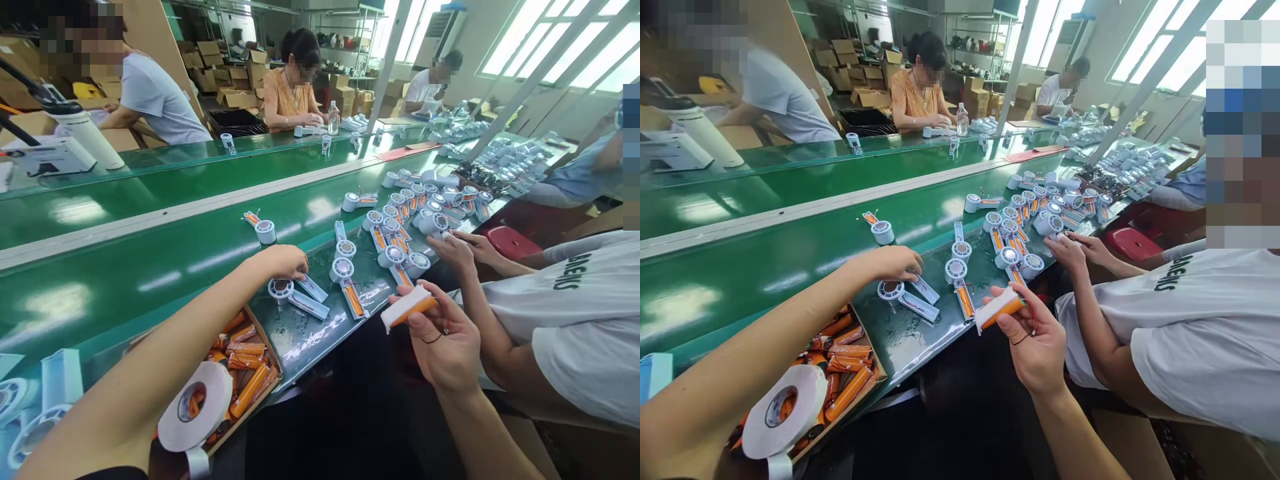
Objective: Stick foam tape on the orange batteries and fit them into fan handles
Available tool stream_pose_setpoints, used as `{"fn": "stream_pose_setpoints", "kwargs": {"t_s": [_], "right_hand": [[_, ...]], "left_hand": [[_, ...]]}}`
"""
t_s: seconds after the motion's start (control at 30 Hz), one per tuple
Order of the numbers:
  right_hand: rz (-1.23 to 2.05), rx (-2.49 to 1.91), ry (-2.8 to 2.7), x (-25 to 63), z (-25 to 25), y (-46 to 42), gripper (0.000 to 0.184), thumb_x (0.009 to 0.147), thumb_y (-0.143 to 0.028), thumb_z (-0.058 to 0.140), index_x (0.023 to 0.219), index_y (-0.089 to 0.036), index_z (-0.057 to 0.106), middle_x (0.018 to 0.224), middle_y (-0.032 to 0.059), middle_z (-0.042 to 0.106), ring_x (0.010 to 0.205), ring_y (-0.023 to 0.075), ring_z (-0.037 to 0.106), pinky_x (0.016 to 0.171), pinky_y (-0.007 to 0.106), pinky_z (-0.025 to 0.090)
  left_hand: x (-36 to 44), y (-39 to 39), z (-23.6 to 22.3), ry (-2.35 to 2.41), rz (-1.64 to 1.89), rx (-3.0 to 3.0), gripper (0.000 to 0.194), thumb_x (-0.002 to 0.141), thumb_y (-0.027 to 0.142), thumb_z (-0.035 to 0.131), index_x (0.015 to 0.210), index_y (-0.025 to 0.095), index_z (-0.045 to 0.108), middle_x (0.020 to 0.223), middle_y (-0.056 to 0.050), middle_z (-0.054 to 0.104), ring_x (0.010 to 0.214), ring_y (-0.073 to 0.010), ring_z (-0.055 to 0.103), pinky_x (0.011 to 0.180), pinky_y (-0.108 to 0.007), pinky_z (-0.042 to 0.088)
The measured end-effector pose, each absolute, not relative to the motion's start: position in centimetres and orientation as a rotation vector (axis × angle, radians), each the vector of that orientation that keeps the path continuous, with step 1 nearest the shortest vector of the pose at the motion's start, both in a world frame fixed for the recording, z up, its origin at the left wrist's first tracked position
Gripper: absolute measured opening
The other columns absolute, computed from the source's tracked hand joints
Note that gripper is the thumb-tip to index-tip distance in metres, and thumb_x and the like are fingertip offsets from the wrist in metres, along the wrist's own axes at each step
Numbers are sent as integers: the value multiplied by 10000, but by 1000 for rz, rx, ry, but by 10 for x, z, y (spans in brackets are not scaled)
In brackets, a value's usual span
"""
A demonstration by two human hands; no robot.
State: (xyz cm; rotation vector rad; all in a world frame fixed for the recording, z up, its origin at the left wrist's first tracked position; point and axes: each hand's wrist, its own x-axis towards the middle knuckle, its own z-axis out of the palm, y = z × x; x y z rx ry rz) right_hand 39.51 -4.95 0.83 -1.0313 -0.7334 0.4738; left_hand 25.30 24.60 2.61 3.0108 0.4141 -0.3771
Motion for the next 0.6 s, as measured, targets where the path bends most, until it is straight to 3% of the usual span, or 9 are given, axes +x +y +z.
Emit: {"fn": "stream_pose_setpoints", "kwargs": {"t_s": [0.23, 0.33, 0.43, 0.53, 0.6], "right_hand": [[445, -1062, -906, 405, 22, -11, 493, 853, -257, 901, 1298, -313, 696, 1077, 57, 845, 989, 299, 824, 908, 498, 686], [495, -1005, -1106, 396, 42, 38, 400, 846, -245, 904, 1177, -304, 686, 1082, 34, 844, 935, 263, 831, 846, 421, 697], [599, -946, -1270, 372, 60, 98, 355, 835, -259, 899, 1111, -272, 676, 1067, 42, 842, 922, 244, 824, 791, 378, 683], [773, -939, -1449, 340, 61, 161, 369, 827, -294, 872, 1135, -244, 676, 999, 41, 830, 886, 219, 796, 777, 360, 643], [795, -1005, -1621, 320, 53, 200, 358, 838, -304, 824, 1160, -231, 683, 887, 4, 795, 802, 184, 750, 758, 337, 602]], "left_hand": [[177, 300, 31, 1033, -366, 2949, 401, 1034, 486, 454, 1199, 297, 767, 1182, -86, 788, 1031, -262, 735, 851, -331, 538], [113, 319, 29, 1252, -425, 2880, 401, 1036, 463, 447, 1145, 262, 777, 1210, -115, 773, 1068, -291, 733, 875, -356, 553], [65, 314, 22, 1291, -445, 2847, 393, 1051, 459, 443, 1164, 291, 780, 1318, -98, 735, 1147, -269, 713, 896, -323, 552], [54, 301, 17, 1245, -451, 2840, 333, 1037, 414, 507, 1205, 303, 772, 1403, -101, 693, 1222, -272, 679, 913, -320, 550], [61, 297, 15, 1237, -467, 2826, 297, 999, 310, 554, 1186, 257, 780, 1359, -136, 712, 1217, -300, 677, 914, -349, 555]]}}
